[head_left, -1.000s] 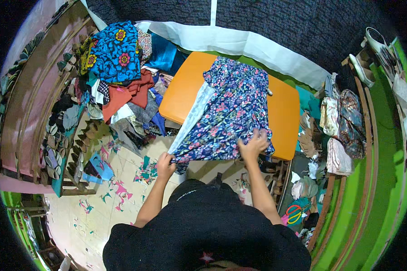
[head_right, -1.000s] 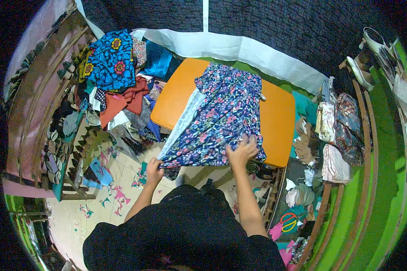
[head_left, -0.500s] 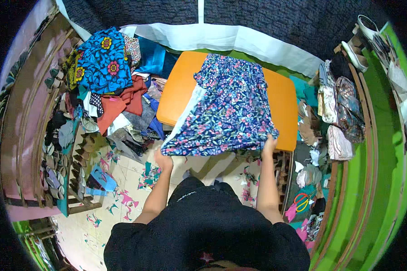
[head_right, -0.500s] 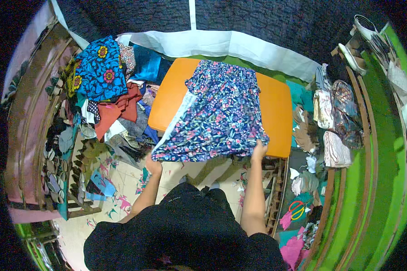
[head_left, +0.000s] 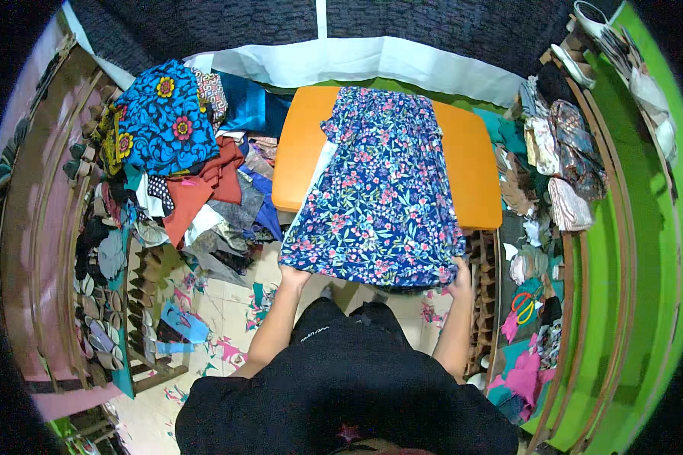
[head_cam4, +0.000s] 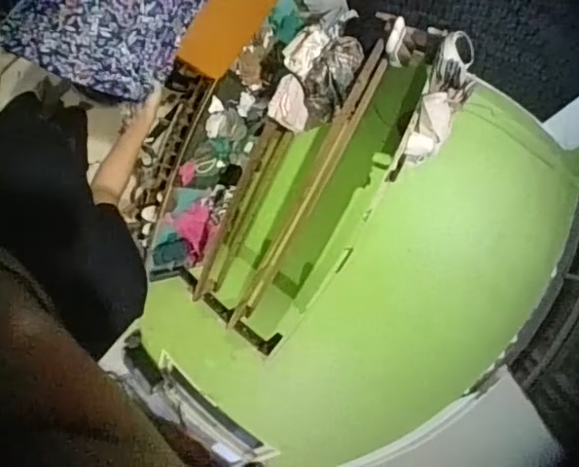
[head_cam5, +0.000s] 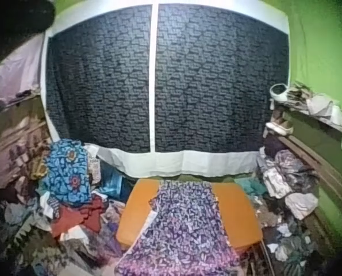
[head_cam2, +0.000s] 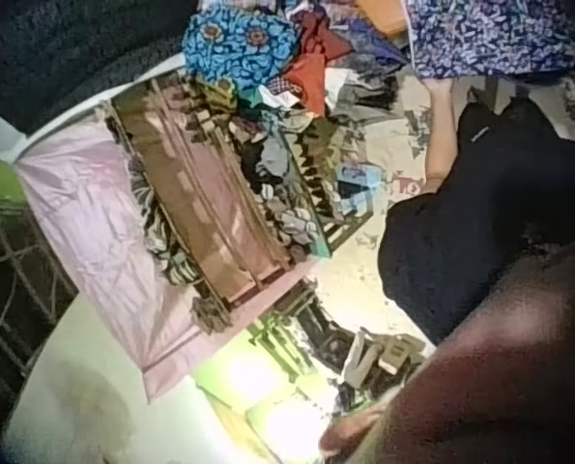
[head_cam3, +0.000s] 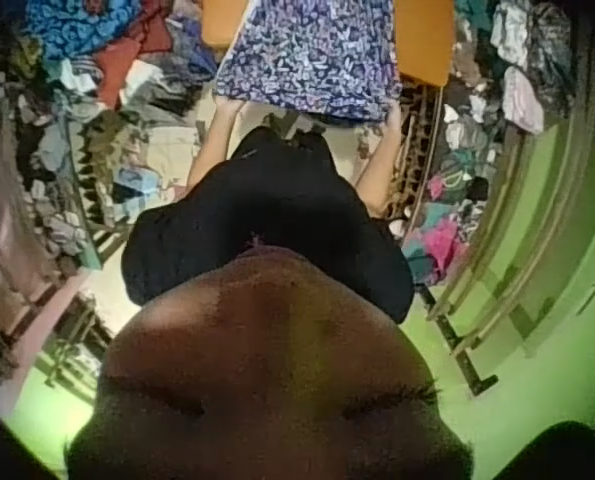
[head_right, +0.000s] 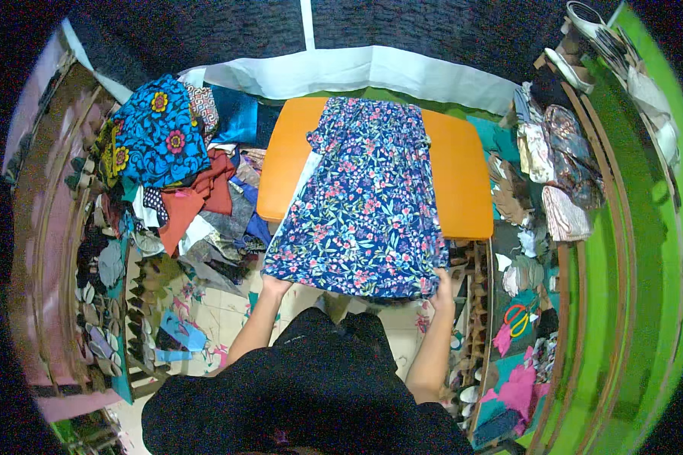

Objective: Fold two pieces of patterned fabric on a table and place them on a shelf.

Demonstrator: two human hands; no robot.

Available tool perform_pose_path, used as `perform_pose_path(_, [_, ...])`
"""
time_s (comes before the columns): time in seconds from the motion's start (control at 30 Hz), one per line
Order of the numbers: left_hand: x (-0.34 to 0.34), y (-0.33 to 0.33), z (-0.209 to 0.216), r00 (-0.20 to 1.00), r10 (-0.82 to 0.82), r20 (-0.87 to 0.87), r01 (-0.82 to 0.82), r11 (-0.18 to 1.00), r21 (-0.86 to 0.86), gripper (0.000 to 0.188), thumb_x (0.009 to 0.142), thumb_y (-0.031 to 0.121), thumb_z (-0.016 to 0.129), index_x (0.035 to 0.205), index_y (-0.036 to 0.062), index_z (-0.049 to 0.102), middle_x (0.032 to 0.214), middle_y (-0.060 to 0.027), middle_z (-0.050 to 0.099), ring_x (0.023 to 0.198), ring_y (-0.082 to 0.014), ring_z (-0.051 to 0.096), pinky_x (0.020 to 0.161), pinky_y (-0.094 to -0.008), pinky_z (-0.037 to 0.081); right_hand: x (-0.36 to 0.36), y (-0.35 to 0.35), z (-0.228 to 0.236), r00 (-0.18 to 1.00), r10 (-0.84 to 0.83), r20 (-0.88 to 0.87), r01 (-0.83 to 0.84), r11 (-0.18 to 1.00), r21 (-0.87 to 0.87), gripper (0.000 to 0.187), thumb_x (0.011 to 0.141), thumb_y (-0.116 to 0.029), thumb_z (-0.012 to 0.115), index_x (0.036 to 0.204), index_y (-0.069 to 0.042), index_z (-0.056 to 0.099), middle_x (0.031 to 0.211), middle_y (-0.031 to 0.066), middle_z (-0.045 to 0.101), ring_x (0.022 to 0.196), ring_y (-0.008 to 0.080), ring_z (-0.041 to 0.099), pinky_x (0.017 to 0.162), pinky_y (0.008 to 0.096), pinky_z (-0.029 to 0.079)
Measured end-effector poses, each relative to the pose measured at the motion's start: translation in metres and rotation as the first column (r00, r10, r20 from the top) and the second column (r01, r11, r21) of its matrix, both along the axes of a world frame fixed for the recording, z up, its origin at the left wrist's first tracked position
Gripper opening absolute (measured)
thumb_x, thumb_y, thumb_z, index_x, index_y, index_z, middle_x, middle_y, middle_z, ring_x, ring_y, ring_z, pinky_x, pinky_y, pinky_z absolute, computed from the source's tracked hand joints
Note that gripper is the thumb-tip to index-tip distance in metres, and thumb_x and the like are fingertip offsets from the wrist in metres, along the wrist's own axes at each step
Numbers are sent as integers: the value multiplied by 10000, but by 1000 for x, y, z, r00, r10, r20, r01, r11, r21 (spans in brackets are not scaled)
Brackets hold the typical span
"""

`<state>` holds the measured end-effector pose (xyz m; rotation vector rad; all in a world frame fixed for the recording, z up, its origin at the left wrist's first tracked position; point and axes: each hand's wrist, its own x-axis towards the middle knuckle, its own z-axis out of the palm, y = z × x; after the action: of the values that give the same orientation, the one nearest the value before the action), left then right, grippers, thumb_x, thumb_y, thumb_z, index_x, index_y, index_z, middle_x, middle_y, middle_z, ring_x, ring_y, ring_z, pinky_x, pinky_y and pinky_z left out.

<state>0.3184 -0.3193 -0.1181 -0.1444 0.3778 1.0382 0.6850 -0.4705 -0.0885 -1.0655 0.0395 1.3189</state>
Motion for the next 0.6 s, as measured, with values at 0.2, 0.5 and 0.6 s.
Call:
perform_pose_path(0.2, [-47, 33, 49, 956, 271, -110, -257, 959, 121, 497, 828, 345, 251, 1190, 37, 396, 1241, -112, 387, 1132, -283, 366, 984, -422, 226, 4, 7, 55, 962, -241, 125, 229, 968, 105, 256, 747, -200, 491, 958, -62, 531, 891, 64, 587, 804, 217, 569, 720, 358, 466])
perform_pose_path(0.5, [-46, 120, 226, 925, -91, 368, -214, 676, 705, 391, 811, 281, 319, 1064, 38, 491, 1154, -123, 469, 1061, -267, 428, 954, -415, 273, 101, 98, 187, 999, 13, 38, -37, 646, 762, 309, 872, -250, 360, 1045, -29, 488, 1026, 111, 542, 947, 255, 509, 859, 401, 380])
perform_pose_path(0.6, [-48, 91, 276, 844, -275, 460, -237, 579, 780, 400, 821, 308, 325, 1083, 49, 480, 1140, -122, 481, 1060, -261, 430, 953, -409, 279, 80, 88, 271, 914, -393, 103, 267, 771, 578, 335, 877, -250, 352, 1053, 2, 484, 1065, 129, 526, 962, 272, 505, 879, 422, 373])
